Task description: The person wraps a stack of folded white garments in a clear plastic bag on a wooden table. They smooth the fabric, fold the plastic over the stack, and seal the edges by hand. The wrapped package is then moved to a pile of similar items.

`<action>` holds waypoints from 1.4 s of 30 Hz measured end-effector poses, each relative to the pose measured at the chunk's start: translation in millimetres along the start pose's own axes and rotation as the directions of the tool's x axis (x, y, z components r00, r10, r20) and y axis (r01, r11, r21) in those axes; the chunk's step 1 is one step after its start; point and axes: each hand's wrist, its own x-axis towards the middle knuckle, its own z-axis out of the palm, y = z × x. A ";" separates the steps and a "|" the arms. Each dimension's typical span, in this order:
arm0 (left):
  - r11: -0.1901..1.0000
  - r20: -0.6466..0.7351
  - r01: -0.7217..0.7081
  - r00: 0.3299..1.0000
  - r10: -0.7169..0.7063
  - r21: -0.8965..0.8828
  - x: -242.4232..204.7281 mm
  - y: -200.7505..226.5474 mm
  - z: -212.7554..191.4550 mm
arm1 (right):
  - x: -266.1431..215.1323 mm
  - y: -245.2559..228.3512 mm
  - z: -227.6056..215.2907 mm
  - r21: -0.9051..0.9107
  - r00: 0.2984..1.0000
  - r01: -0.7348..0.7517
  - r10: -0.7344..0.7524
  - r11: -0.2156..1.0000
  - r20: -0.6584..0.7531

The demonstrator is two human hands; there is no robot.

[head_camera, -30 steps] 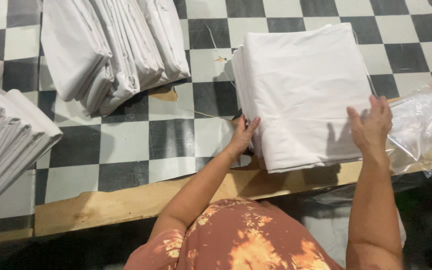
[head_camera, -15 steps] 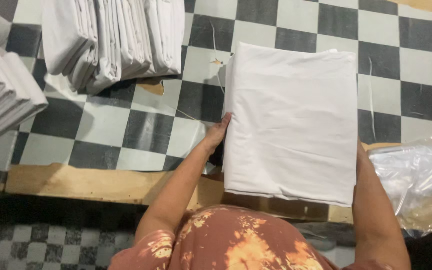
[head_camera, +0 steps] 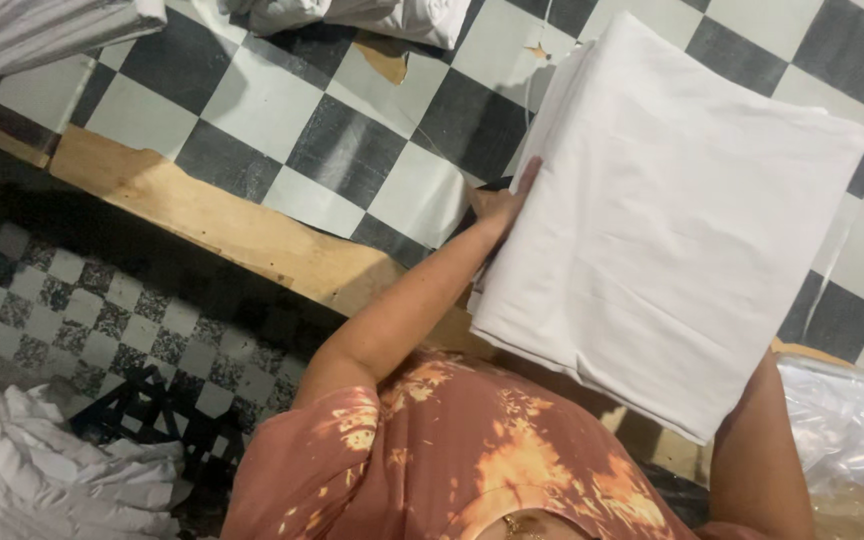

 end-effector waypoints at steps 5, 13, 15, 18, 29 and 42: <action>0.995 -0.101 0.037 0.994 -0.046 -0.092 -60.7 43.5 30.9 | -12.6 -9.5 -5.5 -0.001 0.998 0.042 -0.042 0.999 -0.037; 0.993 -0.044 -0.088 0.995 0.085 -0.078 -106.5 72.1 31.6 | -21.7 -17.7 2.4 -0.027 0.995 0.078 -0.080 0.997 -0.055; 0.988 -0.008 -0.121 0.993 0.121 -0.093 -105.0 69.1 15.8 | -20.7 -20.8 5.3 -0.031 0.994 0.090 -0.092 0.995 -0.054; 0.966 0.030 -0.056 0.997 0.066 -0.254 -91.9 40.0 -23.1 | -21.3 -16.9 5.3 -0.044 0.995 0.086 -0.088 0.995 -0.045; 0.893 0.206 -0.010 0.972 0.115 -0.449 -109.1 69.2 -28.0 | -29.0 19.9 -39.5 -0.016 0.992 0.093 -0.094 0.996 -0.082; 0.729 0.204 -0.248 0.859 0.470 -0.638 -179.8 42.6 -150.6 | -88.9 69.5 -28.0 -0.023 0.963 0.146 -0.147 0.989 -0.224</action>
